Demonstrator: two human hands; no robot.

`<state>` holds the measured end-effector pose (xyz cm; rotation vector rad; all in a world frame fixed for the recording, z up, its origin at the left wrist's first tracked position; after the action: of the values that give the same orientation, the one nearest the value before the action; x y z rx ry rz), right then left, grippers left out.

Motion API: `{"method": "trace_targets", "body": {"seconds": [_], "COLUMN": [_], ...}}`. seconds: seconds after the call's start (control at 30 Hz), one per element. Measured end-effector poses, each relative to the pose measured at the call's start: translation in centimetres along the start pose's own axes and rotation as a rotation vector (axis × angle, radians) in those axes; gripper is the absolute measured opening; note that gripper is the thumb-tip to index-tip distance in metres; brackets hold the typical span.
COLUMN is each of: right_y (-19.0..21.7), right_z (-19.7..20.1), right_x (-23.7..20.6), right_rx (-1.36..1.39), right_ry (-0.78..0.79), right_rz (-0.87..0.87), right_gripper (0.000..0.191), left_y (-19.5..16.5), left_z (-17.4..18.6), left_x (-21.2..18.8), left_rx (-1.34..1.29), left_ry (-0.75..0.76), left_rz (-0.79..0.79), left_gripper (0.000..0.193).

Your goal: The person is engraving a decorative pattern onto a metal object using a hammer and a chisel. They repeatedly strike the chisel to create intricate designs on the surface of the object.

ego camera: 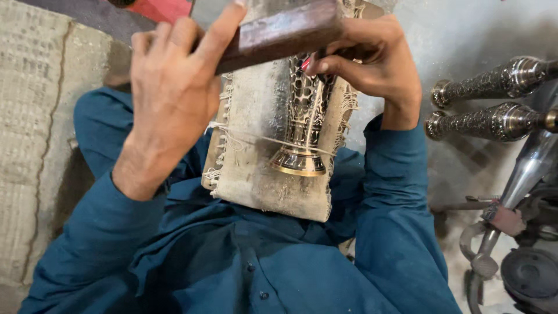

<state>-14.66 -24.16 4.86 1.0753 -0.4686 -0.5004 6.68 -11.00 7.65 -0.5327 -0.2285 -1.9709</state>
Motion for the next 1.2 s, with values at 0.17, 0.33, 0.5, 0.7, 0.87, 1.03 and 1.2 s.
{"method": "trace_targets", "body": {"seconds": [0.17, 0.33, 0.5, 0.7, 0.87, 1.03, 1.2], "right_y": [-0.7, -1.2, -1.6, -0.8, -0.6, -0.9, -1.2], "right_z": [-0.2, -0.2, -0.1, -0.2, -0.3, -0.3, -0.3], "right_x": [-0.1, -0.5, -0.4, 0.2, 0.1, -0.1, -0.1], "right_rx": [0.09, 0.038, 0.046, 0.008, -0.043, -0.026, 0.029], "right_ry": [-0.021, 0.003, 0.013, 0.028, 0.012, 0.007, 0.031], "right_rz": [-0.036, -0.036, -0.046, 0.031, 0.011, -0.007, 0.001], "right_gripper": [0.02, 0.017, 0.017, 0.02, 0.016, 0.015, 0.016], "left_y": [0.2, 0.3, 0.6, 0.9, 1.4, 1.7, 1.7], "left_z": [0.2, 1.0, 0.8, 0.1, -0.2, -0.2, 0.2], "left_x": [-0.4, -0.2, -0.4, -0.7, -0.9, -0.8, -0.4], "left_rx": [-0.046, -0.049, -0.011, -0.003, -0.007, -0.096, -0.208], "left_ry": [-0.059, -0.131, -0.122, -0.167, -0.154, -0.169, -0.226], "left_rz": [-0.009, -0.035, -0.06, -0.106, -0.107, -0.063, -0.058], "left_gripper": [0.071, 0.072, 0.07, 0.068, 0.067, 0.057, 0.061]}}
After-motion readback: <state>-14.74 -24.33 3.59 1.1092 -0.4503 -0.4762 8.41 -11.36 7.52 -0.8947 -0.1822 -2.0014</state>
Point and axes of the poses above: each hand's wrist, its own x-axis towards the middle knuckle, its own z-axis out of the back of the hand, y = z × x, the point moved 7 cm from there along x, towards the middle knuckle, and after that the axes turned 14 degrees about -z, right-handed, at the moved point
